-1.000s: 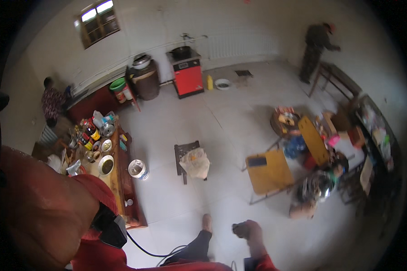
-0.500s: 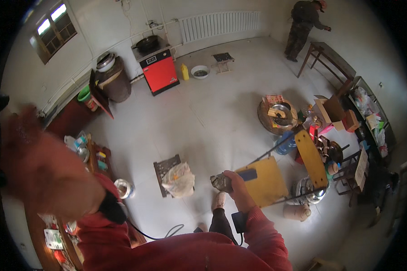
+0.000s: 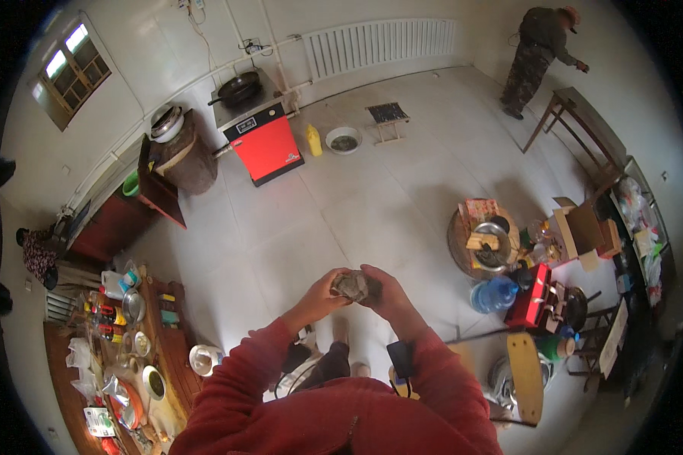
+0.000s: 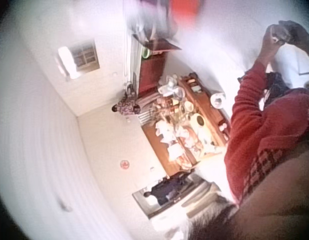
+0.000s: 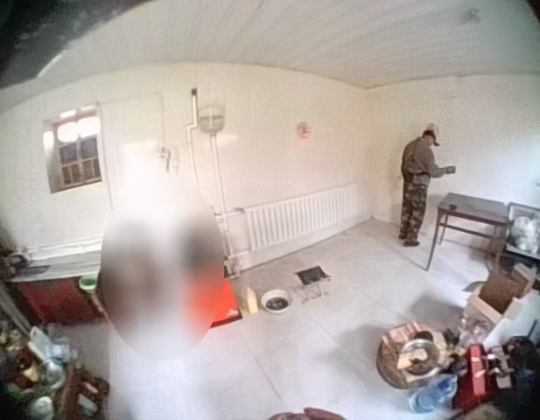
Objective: The person wipes a wooden table with a cloth, then takes the cloth outside to rinse it in a basin of water, wrings it out, and returns to wipe the table again. The person also briefly adjusts the head-mounted camera.
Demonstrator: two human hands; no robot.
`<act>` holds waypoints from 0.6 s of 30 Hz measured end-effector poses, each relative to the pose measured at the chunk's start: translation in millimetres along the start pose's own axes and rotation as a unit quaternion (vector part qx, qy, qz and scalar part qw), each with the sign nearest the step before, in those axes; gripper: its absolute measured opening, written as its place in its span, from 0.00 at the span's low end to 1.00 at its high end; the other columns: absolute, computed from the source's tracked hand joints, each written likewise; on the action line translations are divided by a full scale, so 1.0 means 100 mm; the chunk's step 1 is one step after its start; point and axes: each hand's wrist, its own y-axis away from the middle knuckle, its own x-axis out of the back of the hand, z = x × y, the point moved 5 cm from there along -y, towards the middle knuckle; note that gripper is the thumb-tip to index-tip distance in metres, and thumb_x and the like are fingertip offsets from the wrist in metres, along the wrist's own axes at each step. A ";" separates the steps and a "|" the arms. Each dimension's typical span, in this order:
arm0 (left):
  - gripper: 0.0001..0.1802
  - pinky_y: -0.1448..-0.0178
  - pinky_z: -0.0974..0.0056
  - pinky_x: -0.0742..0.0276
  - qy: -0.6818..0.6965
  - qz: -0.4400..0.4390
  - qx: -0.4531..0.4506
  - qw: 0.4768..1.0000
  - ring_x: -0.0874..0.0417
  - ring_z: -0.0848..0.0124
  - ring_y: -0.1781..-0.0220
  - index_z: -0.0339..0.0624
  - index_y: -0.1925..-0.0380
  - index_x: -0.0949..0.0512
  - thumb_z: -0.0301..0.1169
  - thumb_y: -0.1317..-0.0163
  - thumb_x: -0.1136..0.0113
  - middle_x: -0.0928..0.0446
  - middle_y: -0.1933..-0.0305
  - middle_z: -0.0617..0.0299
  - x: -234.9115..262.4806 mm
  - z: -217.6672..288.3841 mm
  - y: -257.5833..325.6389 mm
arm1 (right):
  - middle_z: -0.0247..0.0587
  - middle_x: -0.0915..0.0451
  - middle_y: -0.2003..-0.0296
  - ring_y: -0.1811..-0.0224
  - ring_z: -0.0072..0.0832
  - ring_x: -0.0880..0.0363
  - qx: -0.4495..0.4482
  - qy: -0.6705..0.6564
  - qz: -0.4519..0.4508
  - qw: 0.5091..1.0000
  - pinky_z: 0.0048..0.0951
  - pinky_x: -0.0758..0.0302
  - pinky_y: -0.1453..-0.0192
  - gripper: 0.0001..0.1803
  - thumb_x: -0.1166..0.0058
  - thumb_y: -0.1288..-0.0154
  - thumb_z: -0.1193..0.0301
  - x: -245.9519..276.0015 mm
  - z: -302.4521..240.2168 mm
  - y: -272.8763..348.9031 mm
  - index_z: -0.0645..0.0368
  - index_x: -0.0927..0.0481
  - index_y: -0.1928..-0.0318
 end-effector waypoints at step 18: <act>0.23 0.54 0.64 0.19 0.436 -0.076 0.189 0.877 0.16 0.68 0.52 0.47 0.46 0.24 0.50 0.26 0.58 0.19 0.48 0.64 -0.16 0.62 -6.29 | 0.41 0.22 0.64 0.61 0.35 0.20 0.532 0.524 0.294 0.596 0.33 0.23 0.62 0.20 0.35 0.48 0.76 0.52 -5.38 -1.80 0.55 0.22 0.53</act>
